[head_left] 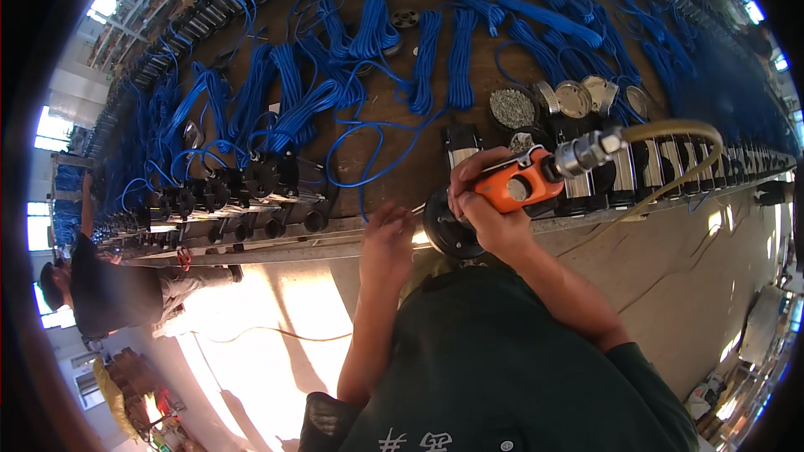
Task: The person assembles pump units at a long workbench, picking up small screws from a container, positioning metal covers onto the pump housings, and using a pneumatic screwdriver to fasten them.
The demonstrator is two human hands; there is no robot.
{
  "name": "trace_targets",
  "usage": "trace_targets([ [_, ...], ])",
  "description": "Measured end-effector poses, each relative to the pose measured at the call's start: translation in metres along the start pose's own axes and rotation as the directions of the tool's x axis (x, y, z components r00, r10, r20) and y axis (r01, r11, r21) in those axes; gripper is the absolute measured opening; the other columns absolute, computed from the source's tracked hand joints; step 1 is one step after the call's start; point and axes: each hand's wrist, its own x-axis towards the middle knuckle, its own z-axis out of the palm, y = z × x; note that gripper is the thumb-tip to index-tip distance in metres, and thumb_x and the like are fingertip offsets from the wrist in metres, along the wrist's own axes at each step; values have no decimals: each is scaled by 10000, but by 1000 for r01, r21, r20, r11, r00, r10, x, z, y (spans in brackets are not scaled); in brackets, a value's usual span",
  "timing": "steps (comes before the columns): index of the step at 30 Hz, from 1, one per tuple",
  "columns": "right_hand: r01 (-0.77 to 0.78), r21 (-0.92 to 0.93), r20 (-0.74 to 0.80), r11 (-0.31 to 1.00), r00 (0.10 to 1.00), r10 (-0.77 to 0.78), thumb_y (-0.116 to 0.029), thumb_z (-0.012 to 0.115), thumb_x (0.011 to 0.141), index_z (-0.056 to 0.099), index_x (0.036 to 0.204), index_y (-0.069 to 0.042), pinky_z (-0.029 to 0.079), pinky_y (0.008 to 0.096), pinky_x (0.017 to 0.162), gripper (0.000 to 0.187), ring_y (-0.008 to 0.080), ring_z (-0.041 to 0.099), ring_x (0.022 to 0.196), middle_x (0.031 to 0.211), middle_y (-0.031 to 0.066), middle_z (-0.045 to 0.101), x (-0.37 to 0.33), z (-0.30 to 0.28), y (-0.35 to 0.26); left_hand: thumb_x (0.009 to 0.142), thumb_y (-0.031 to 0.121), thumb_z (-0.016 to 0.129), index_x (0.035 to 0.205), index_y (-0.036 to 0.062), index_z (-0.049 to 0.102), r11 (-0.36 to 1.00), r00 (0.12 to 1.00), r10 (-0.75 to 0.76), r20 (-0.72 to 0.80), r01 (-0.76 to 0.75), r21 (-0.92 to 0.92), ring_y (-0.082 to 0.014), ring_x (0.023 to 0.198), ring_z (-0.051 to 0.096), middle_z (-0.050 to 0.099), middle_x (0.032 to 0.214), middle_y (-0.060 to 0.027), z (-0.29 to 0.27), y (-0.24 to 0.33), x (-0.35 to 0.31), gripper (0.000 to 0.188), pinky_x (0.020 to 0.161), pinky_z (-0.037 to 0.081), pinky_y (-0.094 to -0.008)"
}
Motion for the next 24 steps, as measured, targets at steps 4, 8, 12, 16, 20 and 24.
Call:
trace_targets([
  [4,85,-5,52,996,995,-84,76,560,747,493,993,-9,481,249,644,268,112,576,741,867,83,593,1,-2,4,866,-115,371,1174,-94,452,980,998,-55,-38,47,-194,-375,1194,480,517,1179,-240,-15,3,-9,319,1094,377,-422],
  [8,5,-59,79,998,997,0,73,542,761,519,969,-15,466,244,608,227,104,564,698,818,72,587,3,-6,-2,882,-85,394,1168,-99,449,983,998,-59,-6,57,-177,-410,1251,458,507,1250,-273,4,13,-23,291,1117,364,-449],
  [12,-32,52,-18,998,999,32,47,508,722,507,1030,-35,450,277,582,318,128,523,596,762,83,558,-5,-2,-22,921,-47,393,1176,-93,466,989,999,-39,27,42,-143,-379,1175,534,529,1235,-268,32,27,-40,269,1034,455,-405],
  [16,152,199,-94,968,986,-136,-16,528,730,466,1107,-40,472,328,598,383,149,498,536,838,127,533,-15,4,-45,952,16,441,1171,-59,515,998,997,-46,65,44,36,-274,992,644,621,1120,-217,52,35,-50,243,841,550,-317],
  [20,254,322,-120,912,967,-227,98,466,706,433,1106,-31,471,339,595,422,162,526,558,800,132,534,-18,0,-61,967,88,494,1135,-29,564,987,997,-32,69,21,159,-172,778,655,670,958,-136,69,30,-52,216,630,511,-238],
  [24,257,370,-174,893,963,-205,79,476,718,432,1108,-31,475,342,596,407,159,525,555,823,134,534,-23,-6,-69,972,143,527,1080,-16,589,956,995,35,98,-62,286,-138,672,628,662,851,-90,80,27,-50,203,529,457,-222],
])
